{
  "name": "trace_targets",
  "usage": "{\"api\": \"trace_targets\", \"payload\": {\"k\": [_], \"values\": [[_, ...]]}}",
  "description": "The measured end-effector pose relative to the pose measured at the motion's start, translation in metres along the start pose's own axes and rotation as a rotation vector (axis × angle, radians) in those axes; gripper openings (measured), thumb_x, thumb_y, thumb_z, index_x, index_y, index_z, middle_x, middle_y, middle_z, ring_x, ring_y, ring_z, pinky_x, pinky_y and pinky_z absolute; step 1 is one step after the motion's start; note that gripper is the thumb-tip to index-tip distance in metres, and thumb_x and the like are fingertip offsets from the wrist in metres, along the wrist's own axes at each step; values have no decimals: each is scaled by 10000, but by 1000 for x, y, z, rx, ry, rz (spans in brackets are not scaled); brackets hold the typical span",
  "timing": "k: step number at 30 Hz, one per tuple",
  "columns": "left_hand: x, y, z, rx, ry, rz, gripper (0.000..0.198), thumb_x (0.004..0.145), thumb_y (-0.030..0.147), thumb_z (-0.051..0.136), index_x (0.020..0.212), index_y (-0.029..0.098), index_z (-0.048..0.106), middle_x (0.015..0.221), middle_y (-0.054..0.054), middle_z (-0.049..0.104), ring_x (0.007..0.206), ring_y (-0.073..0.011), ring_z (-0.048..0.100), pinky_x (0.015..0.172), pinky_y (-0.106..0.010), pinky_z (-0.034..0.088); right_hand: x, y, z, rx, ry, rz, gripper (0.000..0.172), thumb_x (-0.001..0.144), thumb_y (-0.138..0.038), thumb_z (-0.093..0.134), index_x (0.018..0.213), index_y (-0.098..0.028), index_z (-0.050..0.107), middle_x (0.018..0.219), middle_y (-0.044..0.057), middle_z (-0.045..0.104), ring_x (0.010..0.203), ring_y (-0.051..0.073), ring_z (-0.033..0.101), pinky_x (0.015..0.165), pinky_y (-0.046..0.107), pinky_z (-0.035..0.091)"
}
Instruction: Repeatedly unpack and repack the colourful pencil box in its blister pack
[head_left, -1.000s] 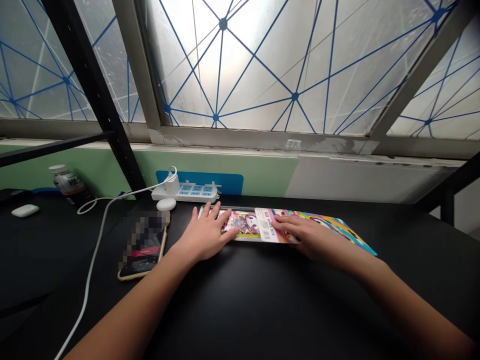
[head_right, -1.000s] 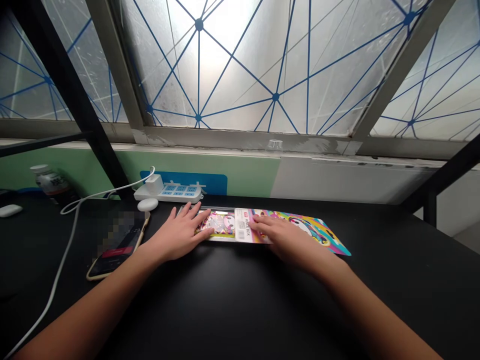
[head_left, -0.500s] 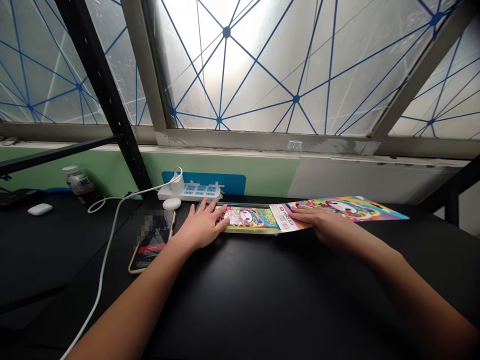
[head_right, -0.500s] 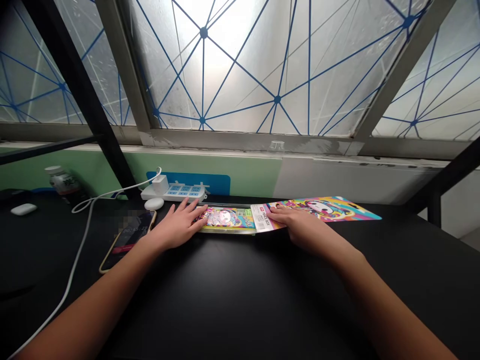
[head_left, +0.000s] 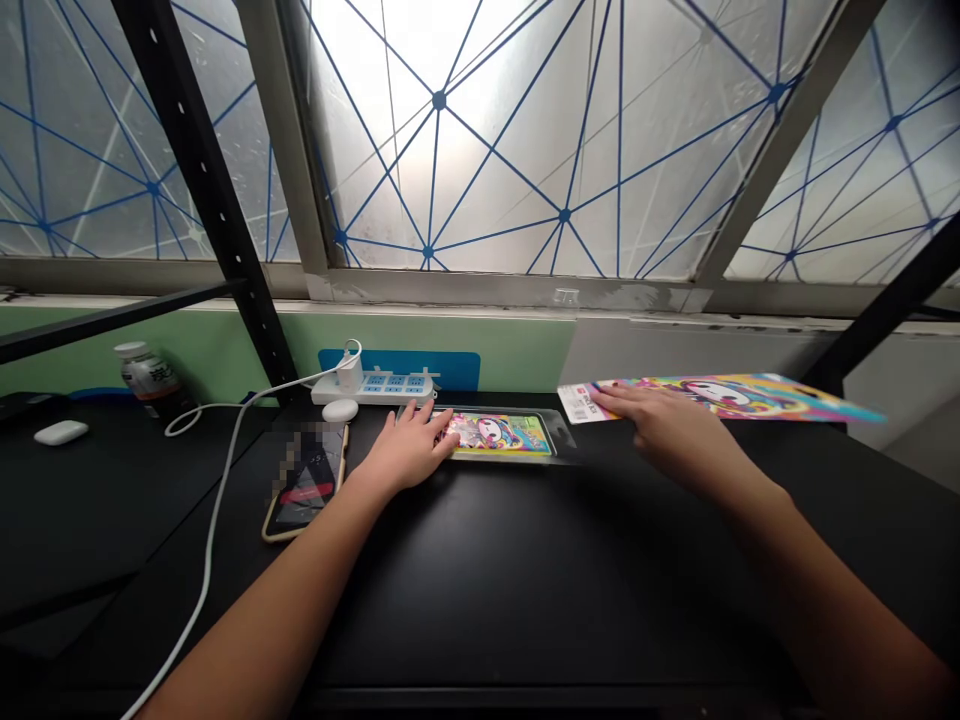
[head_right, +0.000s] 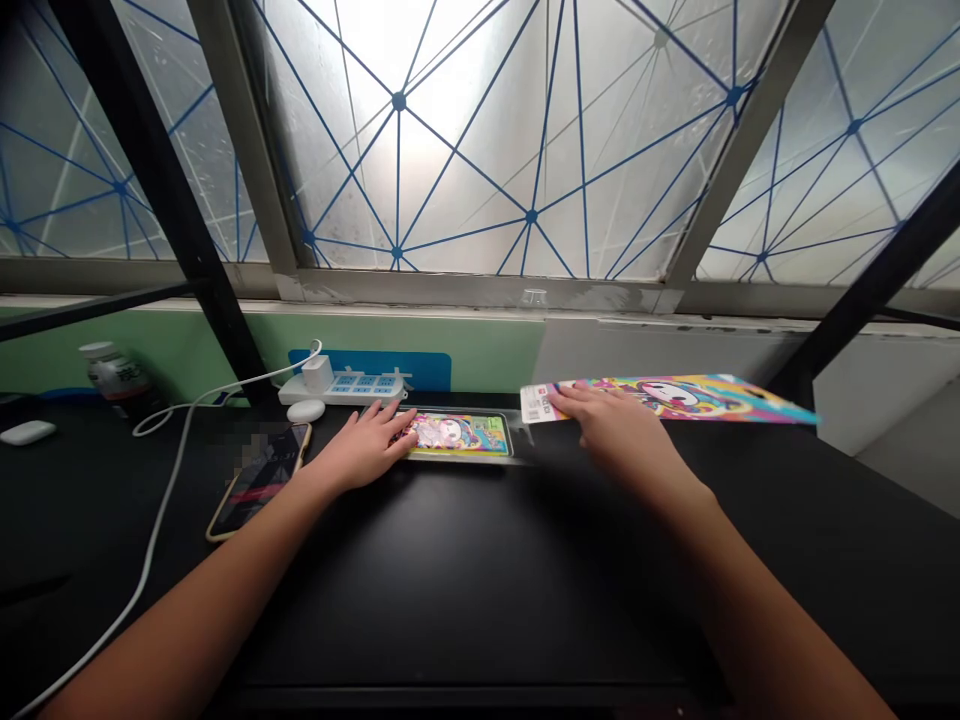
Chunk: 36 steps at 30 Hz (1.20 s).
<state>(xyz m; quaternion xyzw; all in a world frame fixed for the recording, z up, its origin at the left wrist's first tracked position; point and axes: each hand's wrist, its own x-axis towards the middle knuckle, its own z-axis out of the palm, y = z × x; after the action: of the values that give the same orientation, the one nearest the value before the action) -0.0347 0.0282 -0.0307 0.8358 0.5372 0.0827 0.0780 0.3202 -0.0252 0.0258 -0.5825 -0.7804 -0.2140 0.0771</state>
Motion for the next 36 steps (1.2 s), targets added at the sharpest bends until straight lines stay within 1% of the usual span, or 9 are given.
{"api": "trace_targets", "payload": {"k": [4, 6, 10, 12, 14, 18, 22, 27, 36], "values": [[4, -1, 6, 17, 44, -22, 668, 986, 617, 253, 1526, 246, 383, 1622, -148, 260, 1486, -416, 196, 1146, -604, 201, -9, -29, -18, 10, 134, 20, 710, 705, 12, 403, 1363, -161, 605, 1406, 85, 591, 1319, 280, 535, 1073, 465, 457], [5, -1, 9, 30, 65, -29, 669, 988, 613, 247, 1524, 239, 387, 1619, -146, 271, 1483, -413, 212, 1153, -590, 200, -22, -62, -17, 64, 134, -84, 708, 705, 22, 399, 1348, -179, 617, 1390, 81, 604, 1307, 275, 549, 1067, 470, 467], [5, 0, 13, 63, 103, -31, 652, 995, 599, 228, 1513, 243, 402, 1613, -122, 301, 1483, -377, 240, 1164, -567, 196, -58, -148, 2, 141, 14, -325, 668, 771, 9, 411, 1387, -198, 571, 1352, 118, 635, 1182, 278, 647, 967, 450, 543], [5, 0, 14, 75, 115, -28, 634, 1000, 582, 226, 1505, 245, 409, 1609, -114, 317, 1483, -359, 252, 1167, -557, 194, -68, -182, 11, 142, -5, -452, 575, 833, -75, 448, 1398, -127, 544, 1349, 190, 624, 1182, 334, 639, 907, 468, 564], [5, 1, 14, 79, 122, -25, 625, 1001, 574, 235, 1499, 243, 416, 1604, -115, 329, 1480, -356, 259, 1165, -554, 196, -66, -200, 16, 155, -8, -530, 511, 901, -154, 452, 1394, -40, 520, 1350, 264, 598, 1209, 387, 603, 924, 509, 537], [7, 6, 15, 75, 122, -10, 630, 998, 578, 249, 1493, 232, 427, 1594, -142, 343, 1471, -376, 270, 1154, -567, 203, -28, -198, 22, 324, -32, -641, 425, 1005, -228, 403, 1376, -60, 525, 1287, 231, 626, 1196, 318, 582, 1003, 453, 469], [7, 10, 16, 86, 116, 14, 611, 1003, 567, 263, 1494, 242, 427, 1588, -146, 354, 1468, -368, 282, 1153, -566, 207, 4, -185, 30, 585, -101, -597, 445, 992, -404, 507, 1349, -148, 578, 1280, 162, 609, 1224, 279, 524, 1053, 424, 430], [6, 11, 17, 112, 116, 15, 614, 1006, 574, 255, 1497, 244, 418, 1589, -142, 353, 1470, -361, 281, 1155, -568, 209, 6, -180, 37, 720, -168, -550, 563, 936, -558, 557, 1368, -198, 583, 1366, 132, 565, 1296, 285, 463, 1114, 422, 375], [4, 16, 18, 111, 135, -30, 628, 1000, 589, 269, 1497, 236, 422, 1579, -144, 372, 1454, -391, 304, 1144, -593, 225, 4, -186, 36, 759, -171, -482, 427, 971, -461, 548, 1334, -243, 605, 1346, 101, 576, 1272, 267, 486, 1089, 411, 406]]}}
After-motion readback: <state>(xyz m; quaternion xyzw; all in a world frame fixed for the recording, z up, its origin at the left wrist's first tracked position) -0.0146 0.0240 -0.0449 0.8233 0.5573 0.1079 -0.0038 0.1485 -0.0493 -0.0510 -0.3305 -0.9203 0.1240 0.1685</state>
